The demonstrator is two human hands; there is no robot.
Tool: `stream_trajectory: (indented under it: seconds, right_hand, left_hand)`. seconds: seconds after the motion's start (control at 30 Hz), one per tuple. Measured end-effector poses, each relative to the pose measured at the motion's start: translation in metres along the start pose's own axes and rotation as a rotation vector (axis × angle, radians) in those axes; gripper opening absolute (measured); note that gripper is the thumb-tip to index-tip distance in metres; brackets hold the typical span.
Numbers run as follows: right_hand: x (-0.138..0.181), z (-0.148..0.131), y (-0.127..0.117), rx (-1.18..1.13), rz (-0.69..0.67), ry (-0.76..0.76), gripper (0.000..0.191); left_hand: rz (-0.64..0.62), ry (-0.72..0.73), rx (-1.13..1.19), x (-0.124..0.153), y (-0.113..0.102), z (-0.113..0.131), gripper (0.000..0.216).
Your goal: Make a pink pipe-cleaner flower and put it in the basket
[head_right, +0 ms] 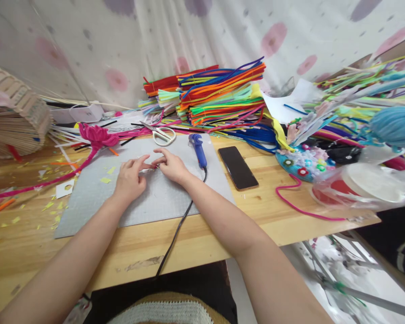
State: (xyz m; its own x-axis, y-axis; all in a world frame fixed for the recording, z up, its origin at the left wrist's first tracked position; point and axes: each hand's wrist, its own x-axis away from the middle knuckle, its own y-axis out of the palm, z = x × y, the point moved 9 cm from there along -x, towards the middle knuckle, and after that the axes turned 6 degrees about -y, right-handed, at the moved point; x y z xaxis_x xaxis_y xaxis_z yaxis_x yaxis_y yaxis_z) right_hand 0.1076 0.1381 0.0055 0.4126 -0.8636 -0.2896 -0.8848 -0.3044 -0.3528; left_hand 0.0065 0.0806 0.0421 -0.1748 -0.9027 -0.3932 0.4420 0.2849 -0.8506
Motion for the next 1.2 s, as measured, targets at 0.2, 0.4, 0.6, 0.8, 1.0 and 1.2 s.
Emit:
stream_trajectory:
  seconds: [0.2, 0.4, 0.6, 0.8, 1.0, 1.2]
  right_hand:
    - [0.0, -0.002, 0.0, -0.028, 0.004, 0.005, 0.054]
    - [0.0, -0.001, -0.007, 0.061, 0.071, -0.019, 0.056]
    - [0.0, 0.001, -0.01, 0.127, 0.095, -0.03, 0.055]
    - [0.0, -0.002, -0.01, 0.14, 0.099, -0.02, 0.054]
    - [0.001, -0.005, -0.013, 0.141, 0.116, -0.013, 0.053]
    - [0.001, -0.004, -0.024, 0.172, 0.201, 0.04, 0.05]
  left_hand:
    - [0.001, 0.001, 0.008, 0.0, 0.001, 0.0, 0.068]
    - [-0.003, -0.024, 0.026, 0.0, -0.001, -0.001, 0.07]
    - [0.004, -0.077, 0.039, -0.002, -0.003, -0.005, 0.072]
    - [-0.034, -0.057, 0.027, -0.003, 0.001, -0.002, 0.07]
    - [-0.001, -0.031, 0.036, -0.002, -0.001, -0.001, 0.071]
    - [0.167, -0.189, 0.079, -0.003, -0.024, -0.021, 0.067]
